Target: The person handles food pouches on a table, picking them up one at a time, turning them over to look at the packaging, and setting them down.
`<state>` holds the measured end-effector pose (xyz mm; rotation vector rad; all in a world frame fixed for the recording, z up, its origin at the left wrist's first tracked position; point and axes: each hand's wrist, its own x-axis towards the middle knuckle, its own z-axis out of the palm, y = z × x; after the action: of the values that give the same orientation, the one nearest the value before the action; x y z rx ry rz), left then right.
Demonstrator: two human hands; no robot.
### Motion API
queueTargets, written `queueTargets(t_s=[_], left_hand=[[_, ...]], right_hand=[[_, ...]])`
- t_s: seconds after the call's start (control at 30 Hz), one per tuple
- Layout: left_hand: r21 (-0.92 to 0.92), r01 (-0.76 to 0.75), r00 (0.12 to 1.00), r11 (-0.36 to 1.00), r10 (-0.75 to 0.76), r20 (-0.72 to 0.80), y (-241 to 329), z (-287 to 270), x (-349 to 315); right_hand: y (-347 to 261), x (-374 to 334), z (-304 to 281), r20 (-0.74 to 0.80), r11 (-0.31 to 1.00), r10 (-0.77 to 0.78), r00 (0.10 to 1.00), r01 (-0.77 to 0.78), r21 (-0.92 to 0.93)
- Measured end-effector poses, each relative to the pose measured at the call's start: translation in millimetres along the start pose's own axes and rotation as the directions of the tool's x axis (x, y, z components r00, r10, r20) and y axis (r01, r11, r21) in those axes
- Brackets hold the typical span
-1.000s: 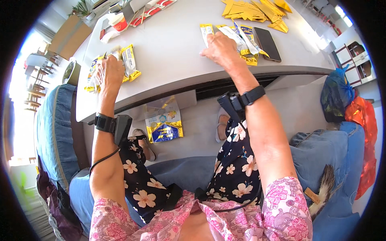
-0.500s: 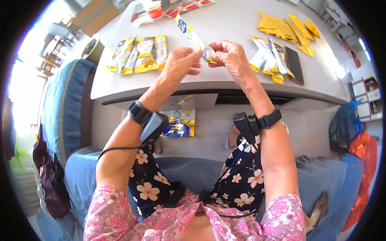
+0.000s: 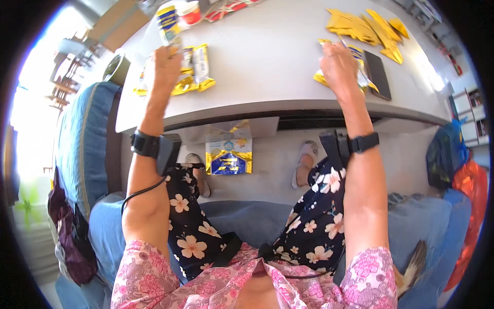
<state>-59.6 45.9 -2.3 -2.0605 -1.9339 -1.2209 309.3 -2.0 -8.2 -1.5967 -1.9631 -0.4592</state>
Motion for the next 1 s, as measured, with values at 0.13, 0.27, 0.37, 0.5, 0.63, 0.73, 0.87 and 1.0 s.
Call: queueTargets(t_s=[0.13, 0.27, 0.37, 0.5, 0.63, 0.73, 0.87, 1.0], left_hand=[[0.348, 0.153, 0.958, 0.925, -0.225, 0.177, -21.5, -6.0, 9.2], [0.469, 0.089, 0.987, 0.879, -0.142, 0.079, 37.4, -26.4, -11.3], [0.482, 0.022, 0.999, 0.876, -0.034, 0.017, 51.3, -31.2, -17.1], [0.435, -0.085, 0.991, 0.896, 0.121, -0.056, 62.9, -30.6, -24.0], [0.335, -0.217, 0.962, 0.917, 0.260, -0.089, 65.7, -24.5, -30.6], [0.279, -0.271, 0.945, 0.921, 0.310, -0.106, 70.8, -22.0, -35.6], [0.137, -0.344, 0.924, 0.929, 0.361, -0.129, 77.4, -13.5, -42.3], [-0.217, -0.216, 0.967, 0.952, 0.240, 0.088, 91.1, -6.4, -51.7]], right_hand=[[27.6, -18.3, 28.8, -0.030, 0.977, -0.020, 0.999, 0.013, -0.215], [9.3, -8.1, 16.7, 0.098, 0.945, 0.137, 0.986, -0.101, -0.312], [3.0, -2.6, 9.4, 0.163, 0.930, 0.237, 0.958, -0.174, -0.325], [2.7, -2.0, 5.7, 0.171, 0.927, 0.256, 0.951, -0.191, -0.322], [5.9, 1.8, 9.2, 0.145, 0.932, 0.289, 0.946, -0.243, -0.270], [9.2, 1.6, 11.7, 0.028, 0.953, 0.250, 0.968, -0.241, -0.183], [11.2, 8.3, 8.6, -0.012, 0.953, 0.274, 0.962, -0.270, 0.139], [-20.0, 14.2, 0.7, 0.261, 0.322, 0.310, 0.914, -0.359, 0.876]])
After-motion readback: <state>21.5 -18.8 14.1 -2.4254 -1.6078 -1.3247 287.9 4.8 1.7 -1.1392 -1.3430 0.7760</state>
